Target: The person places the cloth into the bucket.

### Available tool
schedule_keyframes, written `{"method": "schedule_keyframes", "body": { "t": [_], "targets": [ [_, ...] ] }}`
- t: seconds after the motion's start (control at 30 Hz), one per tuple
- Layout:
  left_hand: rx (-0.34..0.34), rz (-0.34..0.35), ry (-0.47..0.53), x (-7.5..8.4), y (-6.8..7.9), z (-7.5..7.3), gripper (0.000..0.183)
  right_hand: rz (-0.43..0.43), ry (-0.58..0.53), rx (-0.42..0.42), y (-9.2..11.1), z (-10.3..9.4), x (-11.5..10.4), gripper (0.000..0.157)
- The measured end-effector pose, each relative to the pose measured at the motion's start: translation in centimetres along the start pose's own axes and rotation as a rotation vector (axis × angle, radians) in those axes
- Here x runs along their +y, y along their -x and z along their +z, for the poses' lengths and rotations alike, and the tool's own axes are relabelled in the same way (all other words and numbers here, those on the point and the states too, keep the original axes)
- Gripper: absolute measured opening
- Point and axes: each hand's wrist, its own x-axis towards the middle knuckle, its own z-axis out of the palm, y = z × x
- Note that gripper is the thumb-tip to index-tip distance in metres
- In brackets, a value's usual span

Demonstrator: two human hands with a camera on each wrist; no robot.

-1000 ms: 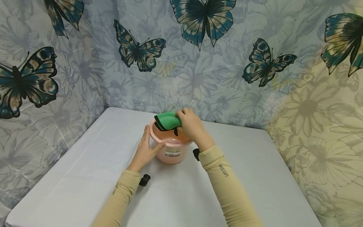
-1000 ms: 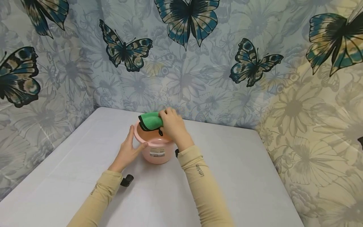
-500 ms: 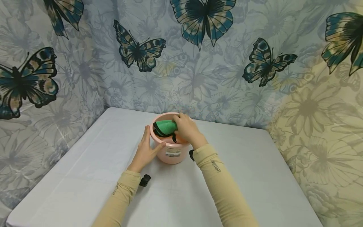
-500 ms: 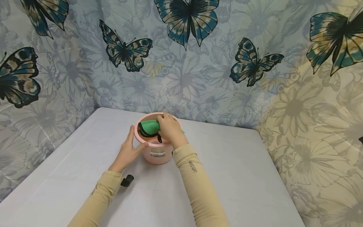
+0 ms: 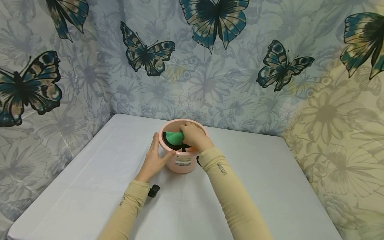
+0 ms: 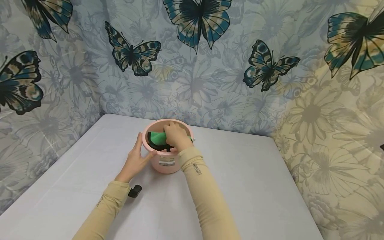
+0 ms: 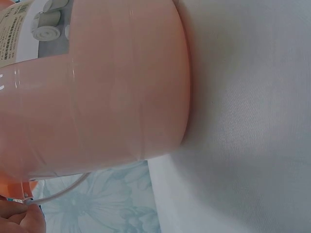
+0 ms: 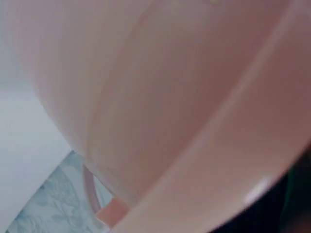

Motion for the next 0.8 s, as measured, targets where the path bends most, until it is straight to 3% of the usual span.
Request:
{"method": "schedule_keyframes", "body": {
  "t": [0.23, 0.43, 0.63, 0.8],
  "targets": [
    [0.001, 0.006, 0.005, -0.1, 0.0, 0.1, 0.102, 0.043, -0.085, -0.102, -0.4, 0.4, 0.3, 0.033],
    [0.0, 0.014, 0.01, 0.0, 0.0, 0.3, 0.101, 0.019, -0.166, -0.137, -0.4, 1.0, 0.5, 0.034],
    [-0.001, 0.021, 0.004, -0.1, 0.0, 0.3, 0.101, -0.013, -0.291, -0.093, -0.1, 1.0, 0.7, 0.05],
    [-0.001, 0.014, 0.005, -0.1, 0.0, 0.1, 0.1, -0.038, -0.379, -0.044, 0.2, 0.8, 1.1, 0.052]
  ]
}}
